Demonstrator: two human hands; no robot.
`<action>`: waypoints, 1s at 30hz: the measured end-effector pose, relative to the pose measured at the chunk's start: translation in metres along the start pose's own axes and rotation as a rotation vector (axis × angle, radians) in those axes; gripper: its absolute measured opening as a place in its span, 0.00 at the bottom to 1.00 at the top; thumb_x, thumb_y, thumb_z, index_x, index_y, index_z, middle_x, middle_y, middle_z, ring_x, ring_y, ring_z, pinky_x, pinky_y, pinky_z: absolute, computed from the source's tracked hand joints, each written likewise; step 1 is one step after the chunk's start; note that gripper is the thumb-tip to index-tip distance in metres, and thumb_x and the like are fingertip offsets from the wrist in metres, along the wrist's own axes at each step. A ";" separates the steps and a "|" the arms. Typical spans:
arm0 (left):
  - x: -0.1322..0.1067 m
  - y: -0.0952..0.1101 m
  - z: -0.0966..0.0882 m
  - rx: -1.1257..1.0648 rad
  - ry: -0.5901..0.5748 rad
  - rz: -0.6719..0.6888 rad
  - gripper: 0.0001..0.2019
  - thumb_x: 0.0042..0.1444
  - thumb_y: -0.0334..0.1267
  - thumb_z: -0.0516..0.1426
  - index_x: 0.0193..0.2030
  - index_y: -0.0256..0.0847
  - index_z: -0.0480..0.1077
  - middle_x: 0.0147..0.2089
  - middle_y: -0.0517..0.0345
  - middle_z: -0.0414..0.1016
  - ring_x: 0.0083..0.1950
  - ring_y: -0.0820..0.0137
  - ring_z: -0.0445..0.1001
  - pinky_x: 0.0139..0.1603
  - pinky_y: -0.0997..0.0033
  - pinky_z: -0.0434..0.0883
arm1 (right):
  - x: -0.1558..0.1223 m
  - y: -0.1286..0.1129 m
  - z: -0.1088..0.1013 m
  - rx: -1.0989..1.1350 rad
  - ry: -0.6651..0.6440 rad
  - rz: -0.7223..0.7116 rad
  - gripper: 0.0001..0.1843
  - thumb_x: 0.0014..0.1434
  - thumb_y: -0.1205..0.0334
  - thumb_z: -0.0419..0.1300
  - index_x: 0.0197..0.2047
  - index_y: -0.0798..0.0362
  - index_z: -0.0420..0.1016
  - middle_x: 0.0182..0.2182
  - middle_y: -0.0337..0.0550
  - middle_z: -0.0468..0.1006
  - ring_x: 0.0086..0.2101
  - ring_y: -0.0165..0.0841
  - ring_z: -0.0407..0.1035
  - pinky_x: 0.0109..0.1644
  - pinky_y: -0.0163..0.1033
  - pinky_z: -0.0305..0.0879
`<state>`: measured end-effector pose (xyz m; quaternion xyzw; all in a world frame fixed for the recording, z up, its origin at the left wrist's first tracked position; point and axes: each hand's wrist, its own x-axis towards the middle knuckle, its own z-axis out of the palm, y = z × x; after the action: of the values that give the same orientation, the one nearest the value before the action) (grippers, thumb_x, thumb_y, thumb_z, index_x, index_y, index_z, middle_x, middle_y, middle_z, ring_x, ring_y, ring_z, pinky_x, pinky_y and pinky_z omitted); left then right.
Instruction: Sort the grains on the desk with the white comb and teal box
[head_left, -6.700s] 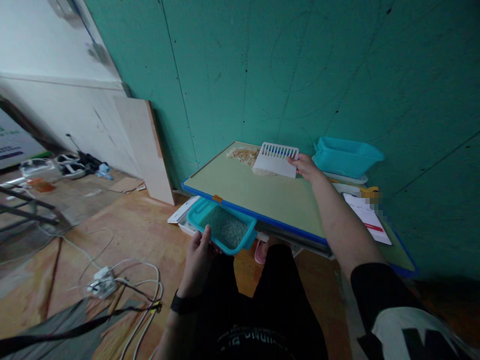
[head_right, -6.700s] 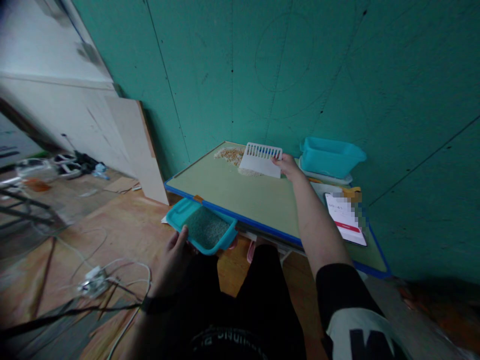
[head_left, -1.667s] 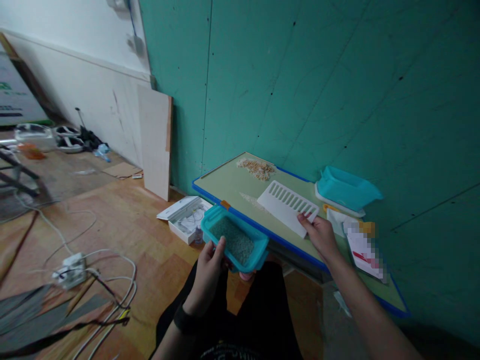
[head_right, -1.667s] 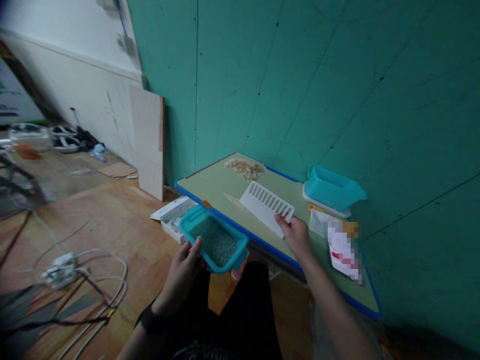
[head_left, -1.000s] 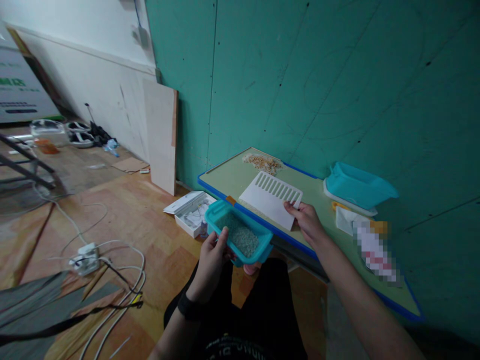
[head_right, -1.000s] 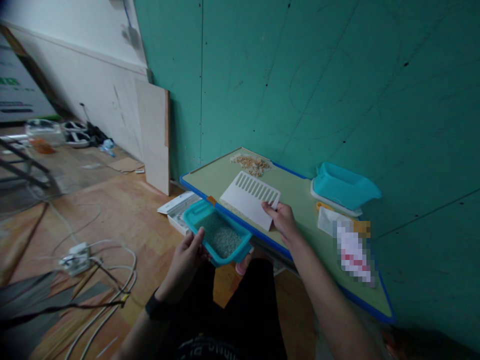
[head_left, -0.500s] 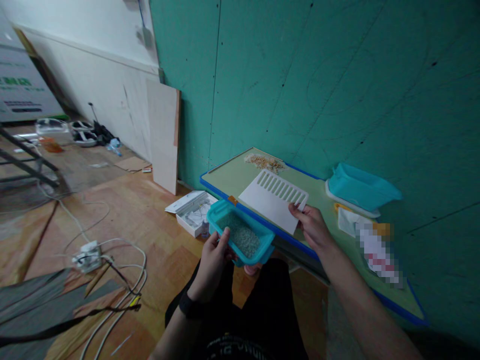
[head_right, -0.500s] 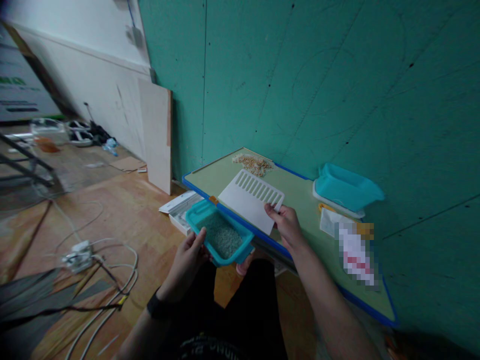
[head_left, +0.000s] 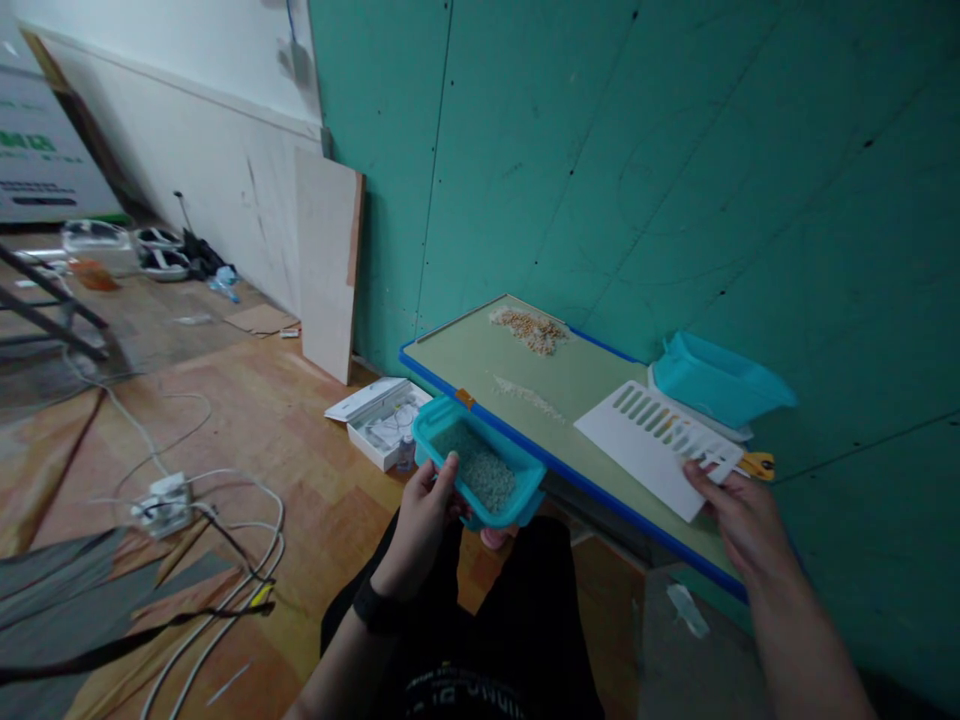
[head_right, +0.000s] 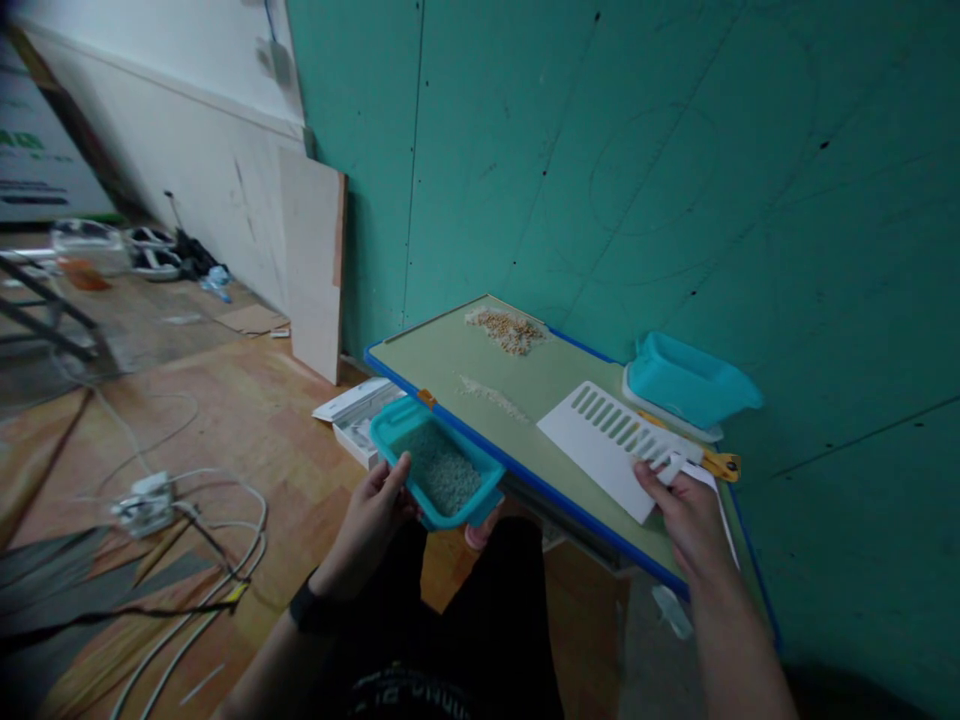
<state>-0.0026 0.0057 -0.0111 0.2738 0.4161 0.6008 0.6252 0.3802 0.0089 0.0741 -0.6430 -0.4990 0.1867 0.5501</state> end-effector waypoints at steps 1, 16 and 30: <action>0.000 0.000 0.000 0.004 0.002 -0.003 0.25 0.52 0.63 0.67 0.33 0.43 0.65 0.18 0.66 0.71 0.18 0.73 0.72 0.20 0.77 0.69 | 0.001 0.000 0.003 0.017 0.007 0.043 0.26 0.43 0.38 0.76 0.36 0.51 0.86 0.40 0.51 0.86 0.41 0.48 0.80 0.42 0.51 0.78; 0.005 0.004 0.002 -0.008 0.035 0.002 0.28 0.47 0.65 0.68 0.31 0.44 0.63 0.15 0.69 0.68 0.15 0.74 0.70 0.18 0.77 0.68 | 0.014 -0.059 0.107 0.195 -0.216 0.295 0.35 0.23 0.34 0.80 0.25 0.54 0.80 0.23 0.44 0.81 0.25 0.38 0.73 0.28 0.40 0.68; 0.001 0.009 0.004 0.019 0.002 0.015 0.26 0.52 0.63 0.66 0.34 0.42 0.65 0.18 0.68 0.69 0.18 0.74 0.71 0.20 0.77 0.68 | -0.008 -0.078 0.147 0.332 -0.337 0.320 0.34 0.27 0.37 0.81 0.27 0.55 0.80 0.25 0.46 0.82 0.28 0.42 0.77 0.32 0.42 0.71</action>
<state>-0.0043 0.0089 -0.0013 0.2823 0.4203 0.6018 0.6176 0.2268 0.0706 0.0942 -0.5748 -0.4382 0.4545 0.5206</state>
